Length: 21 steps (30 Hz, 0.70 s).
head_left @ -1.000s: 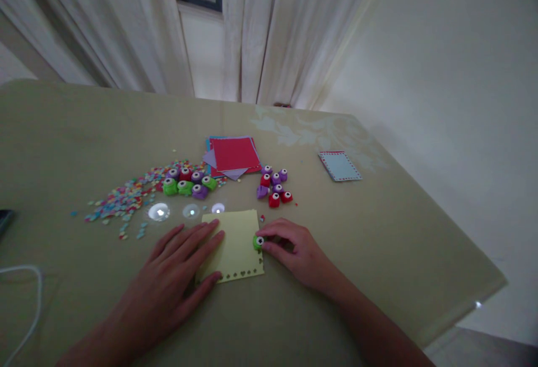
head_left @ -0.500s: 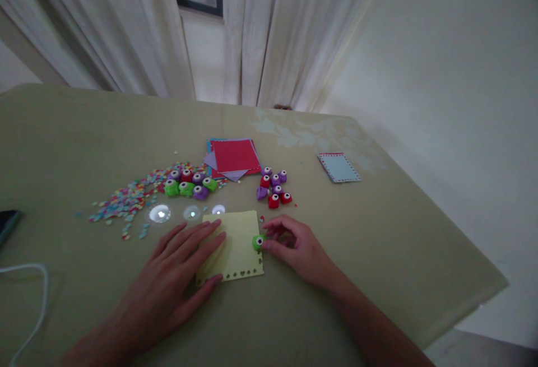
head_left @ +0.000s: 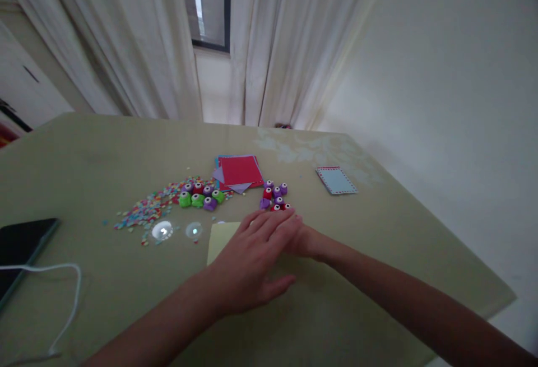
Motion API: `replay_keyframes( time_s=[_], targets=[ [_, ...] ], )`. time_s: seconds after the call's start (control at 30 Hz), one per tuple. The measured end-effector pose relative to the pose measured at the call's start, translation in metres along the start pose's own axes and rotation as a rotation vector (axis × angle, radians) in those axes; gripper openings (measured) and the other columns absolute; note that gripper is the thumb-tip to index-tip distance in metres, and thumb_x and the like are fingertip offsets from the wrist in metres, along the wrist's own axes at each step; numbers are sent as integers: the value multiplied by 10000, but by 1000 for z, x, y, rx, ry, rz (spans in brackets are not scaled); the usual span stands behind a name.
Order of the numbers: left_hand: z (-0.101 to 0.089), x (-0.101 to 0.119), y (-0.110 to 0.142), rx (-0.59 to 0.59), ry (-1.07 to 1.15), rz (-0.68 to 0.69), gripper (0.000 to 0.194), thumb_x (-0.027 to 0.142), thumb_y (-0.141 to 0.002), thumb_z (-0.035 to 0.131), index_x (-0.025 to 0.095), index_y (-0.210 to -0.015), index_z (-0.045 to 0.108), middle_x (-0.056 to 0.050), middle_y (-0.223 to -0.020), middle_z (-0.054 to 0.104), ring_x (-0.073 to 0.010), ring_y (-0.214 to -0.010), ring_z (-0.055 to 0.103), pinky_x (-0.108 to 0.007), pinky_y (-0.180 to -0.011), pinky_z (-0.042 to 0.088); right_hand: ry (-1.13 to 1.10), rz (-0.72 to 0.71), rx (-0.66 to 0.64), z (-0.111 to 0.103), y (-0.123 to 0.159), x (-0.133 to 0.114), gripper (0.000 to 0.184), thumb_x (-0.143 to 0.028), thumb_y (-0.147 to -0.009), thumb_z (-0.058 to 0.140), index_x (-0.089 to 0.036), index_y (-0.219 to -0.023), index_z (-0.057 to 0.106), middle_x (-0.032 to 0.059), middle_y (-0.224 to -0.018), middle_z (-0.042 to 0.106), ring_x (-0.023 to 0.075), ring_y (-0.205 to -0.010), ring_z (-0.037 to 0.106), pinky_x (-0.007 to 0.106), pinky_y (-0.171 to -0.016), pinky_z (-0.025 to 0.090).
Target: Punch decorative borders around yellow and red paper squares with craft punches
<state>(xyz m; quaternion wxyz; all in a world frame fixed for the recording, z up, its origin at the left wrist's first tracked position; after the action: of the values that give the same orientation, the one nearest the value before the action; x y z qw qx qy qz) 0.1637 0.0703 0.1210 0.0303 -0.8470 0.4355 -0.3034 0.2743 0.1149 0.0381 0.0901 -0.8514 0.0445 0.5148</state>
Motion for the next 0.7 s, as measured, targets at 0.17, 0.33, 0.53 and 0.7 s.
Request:
replay_keyframes(
  time_s=[0.17,0.33,0.53,0.7],
  targets=[
    [25,14,-48,-9,65,172,1037,399,-858,833,214,-1686,235,-141,-1773,330,-353,-1553,396,-552,-1283,265,33,-78,624,0,23,-52,938,-356,-791,722,-444,-1643,338,-21,-1704,281,398,-1635,163,543,-1216,273],
    [48,8,-74,33,154,253,886,380,-866,810,166,-1617,391,-149,-1648,531,-334,-1429,542,-483,-1199,380,475,43,817,-12,20,-79,915,-129,-664,818,-364,-1504,540,105,-1481,520,506,-1552,241,609,-1258,159],
    [63,4,-69,47,183,233,555,439,-908,732,178,-1386,625,-110,-1230,779,-306,-1109,711,-442,-1019,490,1053,181,629,-3,16,-65,581,-58,-611,755,-275,-1150,749,47,-875,597,435,-1080,619,524,-993,430],
    [61,1,-69,57,231,194,538,442,-887,733,185,-1350,640,-100,-1194,782,-300,-1060,714,-426,-973,511,1300,239,511,4,12,-69,486,-45,-572,744,-242,-1016,763,37,-808,555,456,-1044,607,523,-987,418]
  ],
)
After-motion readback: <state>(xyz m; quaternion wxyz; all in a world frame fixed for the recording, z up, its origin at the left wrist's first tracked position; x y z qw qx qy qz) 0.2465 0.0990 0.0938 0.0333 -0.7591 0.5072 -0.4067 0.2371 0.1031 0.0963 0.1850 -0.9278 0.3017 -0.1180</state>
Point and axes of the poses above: each hand's wrist, its own y-axis away from the middle knuckle, its own z-axis out of the palm, x = y × z, the point moved 8 cm from there along -y, towards the middle knuckle
